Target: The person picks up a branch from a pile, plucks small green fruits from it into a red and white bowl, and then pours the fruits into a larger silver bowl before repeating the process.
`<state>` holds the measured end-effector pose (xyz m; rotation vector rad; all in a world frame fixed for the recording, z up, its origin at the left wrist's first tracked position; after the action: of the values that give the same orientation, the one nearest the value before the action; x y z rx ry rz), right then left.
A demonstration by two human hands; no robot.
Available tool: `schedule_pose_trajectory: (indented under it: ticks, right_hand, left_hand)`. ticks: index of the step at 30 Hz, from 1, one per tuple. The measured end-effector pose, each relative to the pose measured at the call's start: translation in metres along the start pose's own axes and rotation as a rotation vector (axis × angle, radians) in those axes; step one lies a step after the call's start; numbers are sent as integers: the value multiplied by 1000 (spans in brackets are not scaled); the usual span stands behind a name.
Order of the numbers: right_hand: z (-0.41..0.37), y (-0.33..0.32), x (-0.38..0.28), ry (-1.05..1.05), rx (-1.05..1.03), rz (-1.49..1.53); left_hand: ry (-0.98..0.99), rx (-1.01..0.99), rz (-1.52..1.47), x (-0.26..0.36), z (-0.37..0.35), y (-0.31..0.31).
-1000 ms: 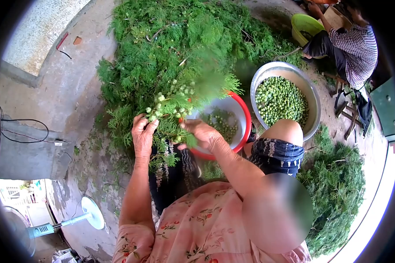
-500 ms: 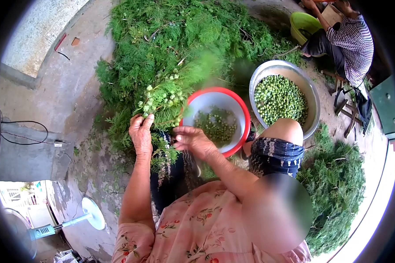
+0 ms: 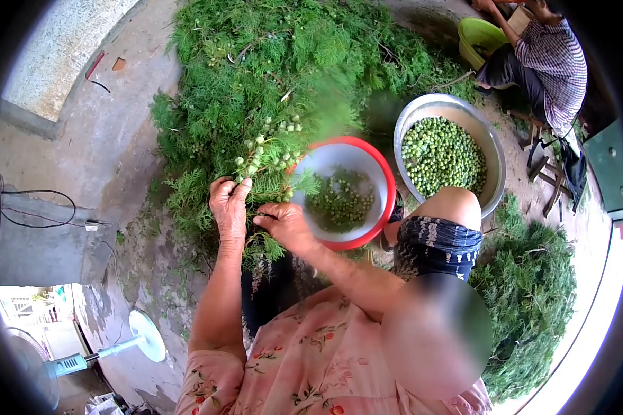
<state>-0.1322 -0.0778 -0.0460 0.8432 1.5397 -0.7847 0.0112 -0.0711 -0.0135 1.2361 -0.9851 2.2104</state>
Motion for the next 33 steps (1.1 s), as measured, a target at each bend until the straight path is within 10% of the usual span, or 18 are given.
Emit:
schedule_pose_trajectory:
  ticks: [8,13,21,33]
  right_hand:
    - [-17,-58,50,162,100,-105]
    - [-12,-78,46,-94,194,-319]
    - [5,-42,38,374,9,689]
    - [14,-21,31,425,-288,538]
  left_hand:
    - [-73,31,12,-12,5,-7]
    - [-112,-7,-5,-9,3,-4]
    - [-25,-69,99,-1,2,4]
    - [-6,-154,171,11,1,9]
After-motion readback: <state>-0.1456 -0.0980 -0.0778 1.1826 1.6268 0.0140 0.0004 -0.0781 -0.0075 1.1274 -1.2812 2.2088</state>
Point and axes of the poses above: each hand's wrist, its own z-axis towards the middle knuckle, its own y-axis out of the palm, x = y × z, the point moved 8 cm from there along z, towards the middle knuckle, and after that the axes turned 3 degrees about y, right-handed, at the moved point
